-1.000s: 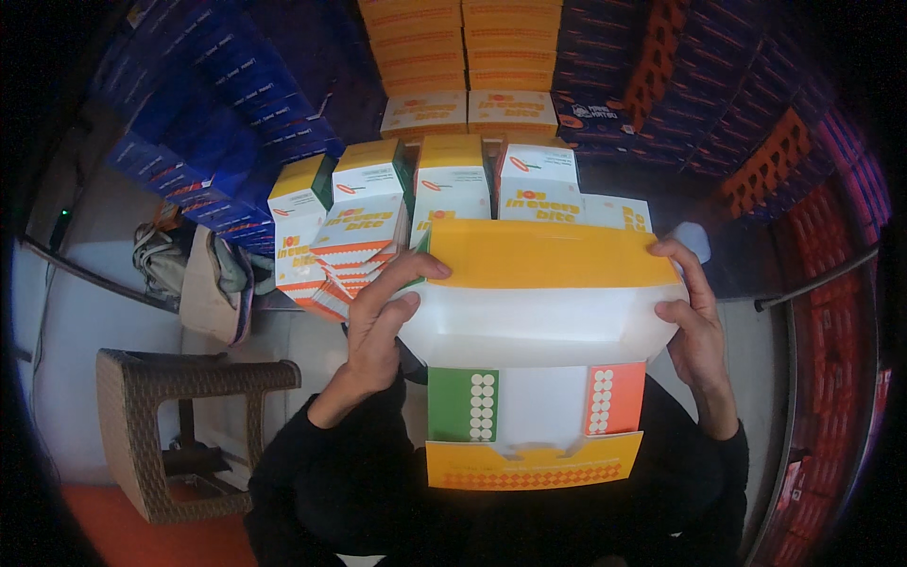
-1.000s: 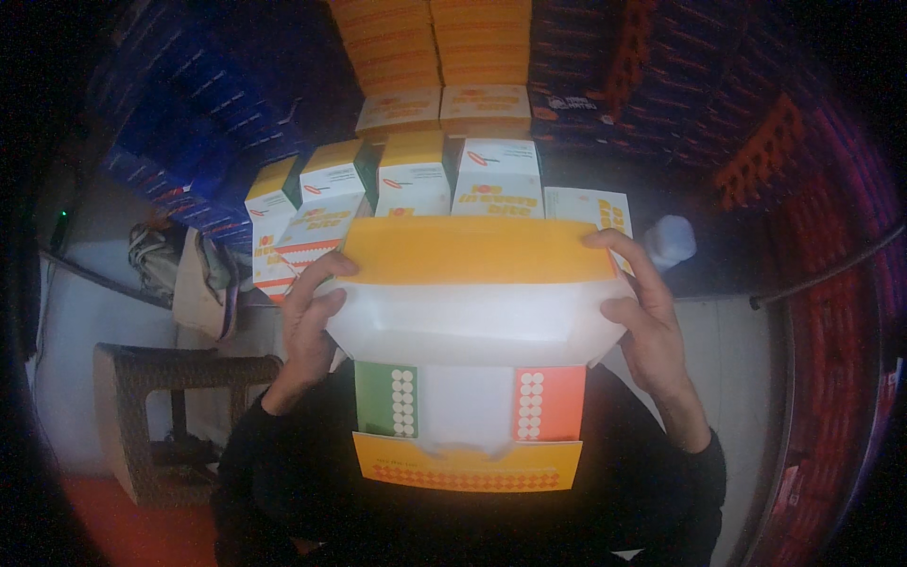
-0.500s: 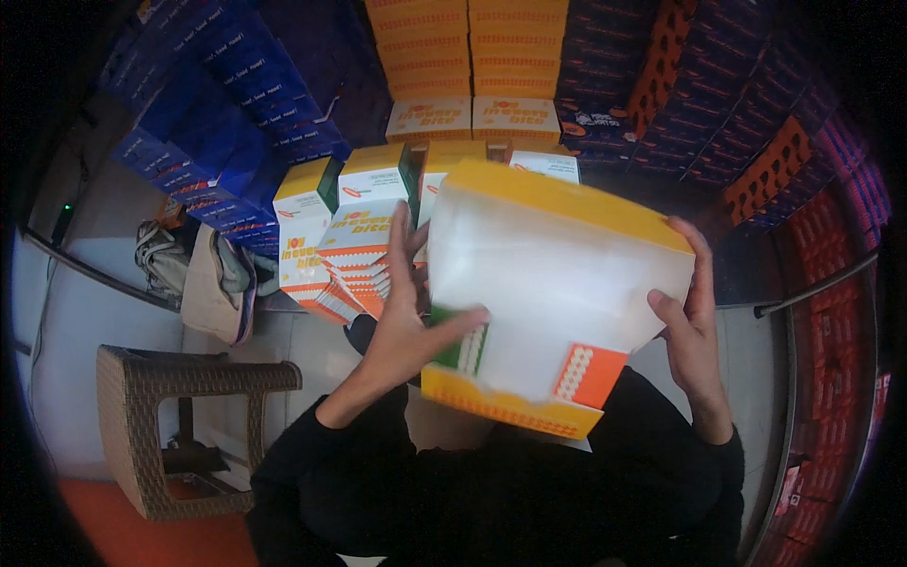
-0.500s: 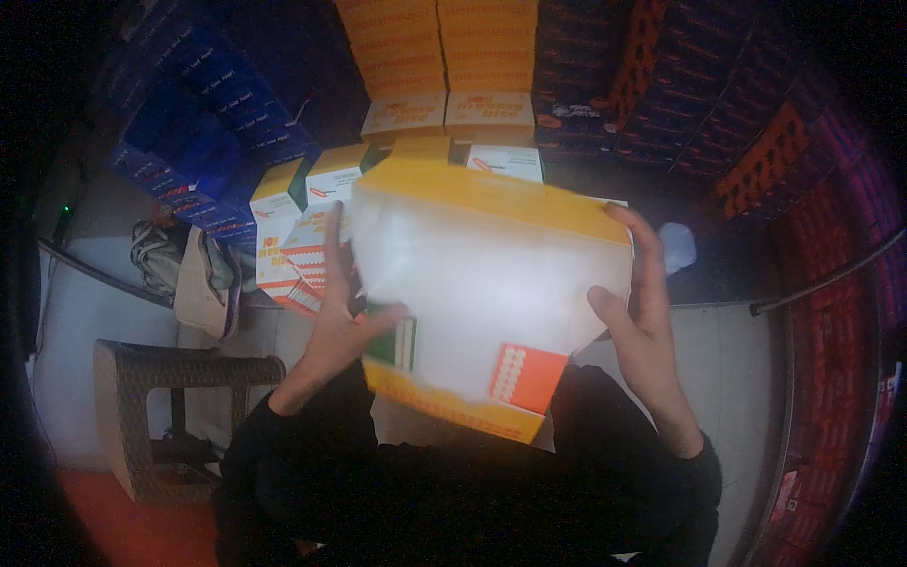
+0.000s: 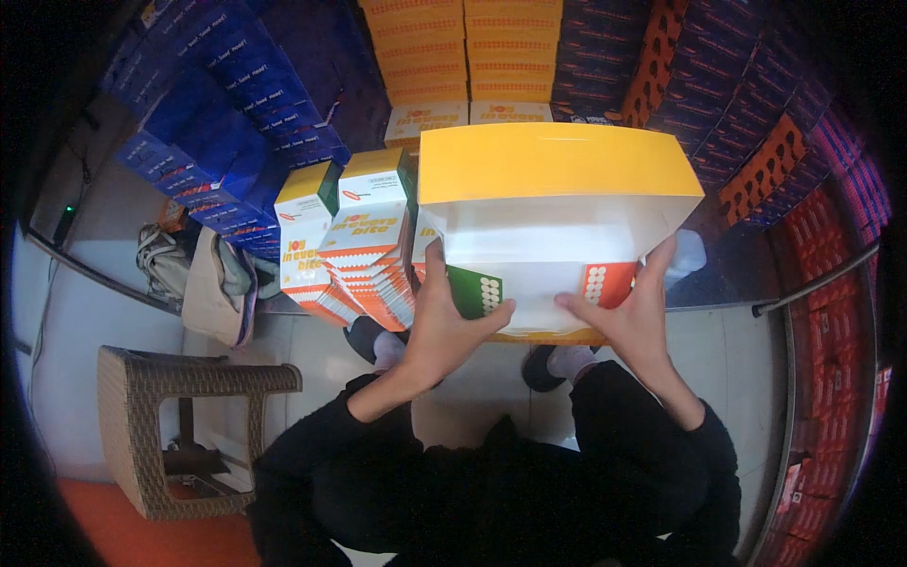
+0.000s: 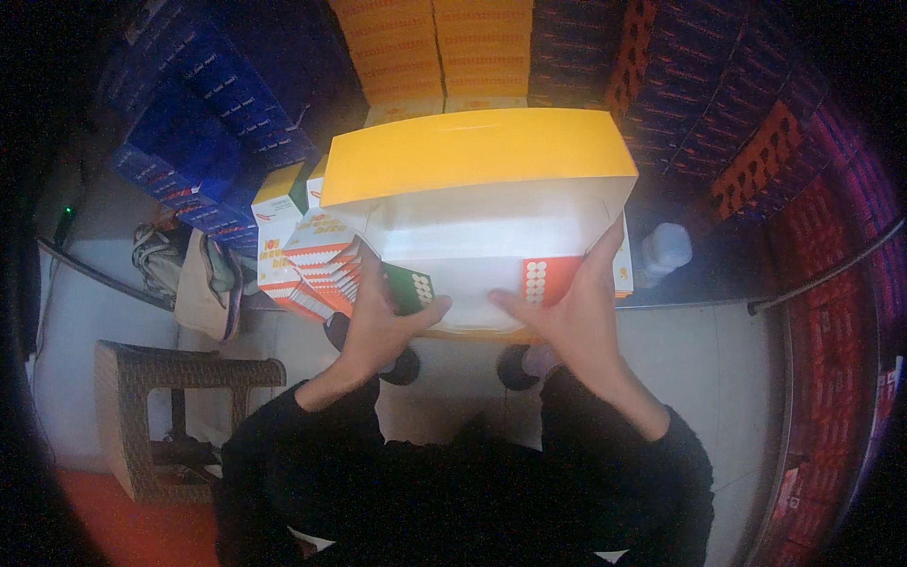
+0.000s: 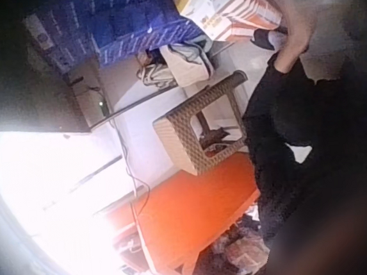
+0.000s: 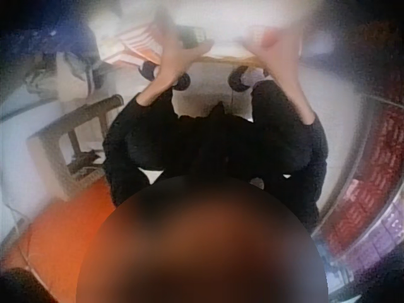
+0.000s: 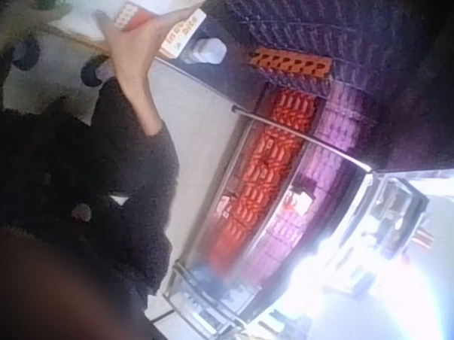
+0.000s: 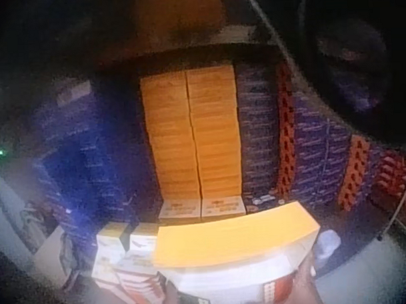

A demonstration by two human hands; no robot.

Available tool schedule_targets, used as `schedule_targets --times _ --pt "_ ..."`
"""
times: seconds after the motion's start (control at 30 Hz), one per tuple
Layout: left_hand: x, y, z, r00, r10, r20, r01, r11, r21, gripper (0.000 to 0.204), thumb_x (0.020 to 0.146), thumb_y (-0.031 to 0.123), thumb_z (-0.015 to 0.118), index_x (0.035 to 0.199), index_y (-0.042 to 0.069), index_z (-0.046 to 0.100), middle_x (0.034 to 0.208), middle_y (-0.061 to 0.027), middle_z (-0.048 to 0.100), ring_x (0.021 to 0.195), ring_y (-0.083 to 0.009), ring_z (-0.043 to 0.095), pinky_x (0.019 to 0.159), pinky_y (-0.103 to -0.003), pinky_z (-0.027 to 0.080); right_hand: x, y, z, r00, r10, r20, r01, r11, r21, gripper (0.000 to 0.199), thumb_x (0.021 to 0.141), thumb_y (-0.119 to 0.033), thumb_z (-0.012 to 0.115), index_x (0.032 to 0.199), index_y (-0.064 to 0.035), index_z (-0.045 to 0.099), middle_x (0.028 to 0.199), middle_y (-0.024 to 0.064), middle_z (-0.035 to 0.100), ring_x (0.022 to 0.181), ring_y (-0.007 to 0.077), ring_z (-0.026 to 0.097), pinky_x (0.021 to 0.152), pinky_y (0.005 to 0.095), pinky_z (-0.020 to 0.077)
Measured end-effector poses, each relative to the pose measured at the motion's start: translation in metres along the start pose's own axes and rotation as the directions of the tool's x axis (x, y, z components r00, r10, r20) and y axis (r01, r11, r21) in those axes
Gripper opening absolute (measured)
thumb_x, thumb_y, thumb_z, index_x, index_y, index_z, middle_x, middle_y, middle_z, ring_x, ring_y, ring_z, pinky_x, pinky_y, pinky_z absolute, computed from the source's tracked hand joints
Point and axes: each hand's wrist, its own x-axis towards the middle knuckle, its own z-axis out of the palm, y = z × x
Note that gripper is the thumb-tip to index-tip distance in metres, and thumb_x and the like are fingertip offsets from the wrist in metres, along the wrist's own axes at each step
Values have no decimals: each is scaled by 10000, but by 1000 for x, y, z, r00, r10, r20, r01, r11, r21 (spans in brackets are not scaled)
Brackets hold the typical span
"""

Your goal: The person repeatedly picks up flat-packed cardboard boxes, folds them into rectangular containers, and places them on a table. The process is repeated multiple times with identical boxes.

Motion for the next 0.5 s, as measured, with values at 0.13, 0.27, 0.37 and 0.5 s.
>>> schedule_targets --times 0.13,0.27,0.37,0.5 --pt "1 7 2 1000 15 -5 -15 1000 -21 806 714 69 721 1333 -63 223 1146 -244 500 1087 -264 532 893 -355 463 -3 16 -14 972 228 -64 -223 972 68 977 653 14 678 1431 -26 89 1274 196 426 1120 276 511 933 343 438" --pt "-1 6 -13 990 -137 46 143 975 -172 786 714 22 669 1368 -32 236 1177 -228 489 1117 -248 505 915 -350 440 -8 25 -31 965 255 -59 -215 902 374 709 705 52 492 1378 16 270 1194 165 498 1029 203 555 848 289 471" --pt "-1 -1 -22 997 24 69 -30 996 80 732 784 117 661 1376 -15 253 1214 -192 488 1151 -263 497 940 -339 423 -11 26 -37 999 30 -43 -22 985 170 390 818 -37 553 1198 26 489 1014 87 577 923 156 578 781 264 464" --pt "4 -10 -25 986 148 72 -152 987 55 701 820 234 678 1353 1 287 1221 -211 488 1181 -303 493 950 -385 447 -9 25 -36 978 210 -13 -207 972 112 320 842 -86 603 1138 16 535 952 66 598 883 138 582 762 256 456"
